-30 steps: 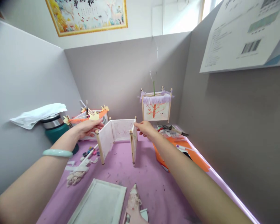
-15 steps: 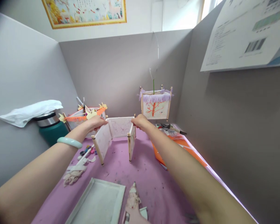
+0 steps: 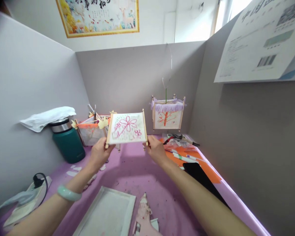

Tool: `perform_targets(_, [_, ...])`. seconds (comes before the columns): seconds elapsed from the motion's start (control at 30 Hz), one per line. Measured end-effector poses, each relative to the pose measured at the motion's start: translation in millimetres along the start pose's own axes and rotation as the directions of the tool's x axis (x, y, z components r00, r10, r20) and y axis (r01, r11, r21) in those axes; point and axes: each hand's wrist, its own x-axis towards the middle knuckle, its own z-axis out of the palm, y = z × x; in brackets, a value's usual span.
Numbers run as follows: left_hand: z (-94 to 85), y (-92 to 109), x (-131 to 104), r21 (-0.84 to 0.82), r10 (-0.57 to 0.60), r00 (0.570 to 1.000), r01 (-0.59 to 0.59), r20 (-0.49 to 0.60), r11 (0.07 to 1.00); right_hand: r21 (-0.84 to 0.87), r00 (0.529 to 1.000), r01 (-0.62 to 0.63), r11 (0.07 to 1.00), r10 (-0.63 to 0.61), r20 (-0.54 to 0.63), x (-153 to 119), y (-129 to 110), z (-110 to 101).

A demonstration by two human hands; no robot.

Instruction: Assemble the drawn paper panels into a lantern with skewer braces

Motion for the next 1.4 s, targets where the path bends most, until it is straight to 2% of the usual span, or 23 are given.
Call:
perform_targets(0.13, [25.6,-16,-41,0.026,0.064,0.994,-0.067,0.088,0.997,-0.019,0.998,0.053,0.998,-0.052,0.026,-49,12,20])
perform_targets(0.23, [27.9,-22,-56,-0.017,0.117,0.981,-0.116,0.155,0.993,-0.015,0.997,0.06,0.998,-0.059,0.052,-68,10,22])
perform_targets(0.33, [21.4,-27,-65,-0.06,0.149,0.957,-0.138,0.249,0.989,-0.011,0.991,0.054,0.998,-0.053,0.121,-76,6,16])
perform_targets(0.43, [14.2,-31,-71,-0.084,0.144,0.915,-0.121,0.377,0.989,-0.035,0.978,-0.013,0.999,0.02,0.207,-82,5,8])
perform_targets(0.5, [8.7,-33,-73,-0.106,0.135,0.887,-0.098,0.442,0.99,-0.022,0.972,-0.073,0.997,0.076,0.223,-86,5,0])
perform_targets(0.6, [-5.1,-29,-76,-0.171,0.092,0.842,0.001,0.532,0.985,0.088,0.97,-0.137,0.987,0.115,0.213,-89,1,-15])
perform_targets(0.73, [-30.7,-16,-77,-0.275,0.056,0.747,0.173,0.662,0.946,0.259,0.969,-0.174,0.95,0.118,0.218,-89,-12,-35])
perform_targets(0.77, [-35.7,-12,-76,-0.283,0.047,0.742,0.196,0.669,0.939,0.274,0.967,-0.175,0.946,0.113,0.227,-89,-16,-38])
perform_targets(0.8, [-39.3,-8,-76,-0.275,0.032,0.752,0.201,0.658,0.94,0.273,0.966,-0.173,0.946,0.109,0.235,-89,-19,-39])
perform_targets(0.93, [-40.2,3,-78,-0.169,-0.017,0.84,0.129,0.543,0.977,0.192,0.965,-0.181,0.965,0.137,0.225,-91,-25,-34])
perform_targets(1.07, [-31.3,2,-75,-0.139,-0.006,0.882,0.081,0.472,0.987,0.155,0.966,-0.156,0.976,0.118,0.229,-87,-28,-28])
perform_targets(1.2, [-20.5,-17,-52,-0.147,-0.071,0.895,0.15,0.44,0.978,0.095,0.981,-0.087,0.992,0.069,0.179,-74,-41,-17])
perform_targets(1.33, [-4.3,-44,-19,-0.19,-0.127,0.879,0.237,0.459,0.953,-0.036,0.985,-0.076,0.996,0.081,0.15,-62,-60,3])
perform_targets(1.4, [4.1,-53,-8,-0.225,-0.161,0.878,0.286,0.451,0.931,-0.104,0.981,-0.065,0.992,0.082,0.173,-61,-66,12])
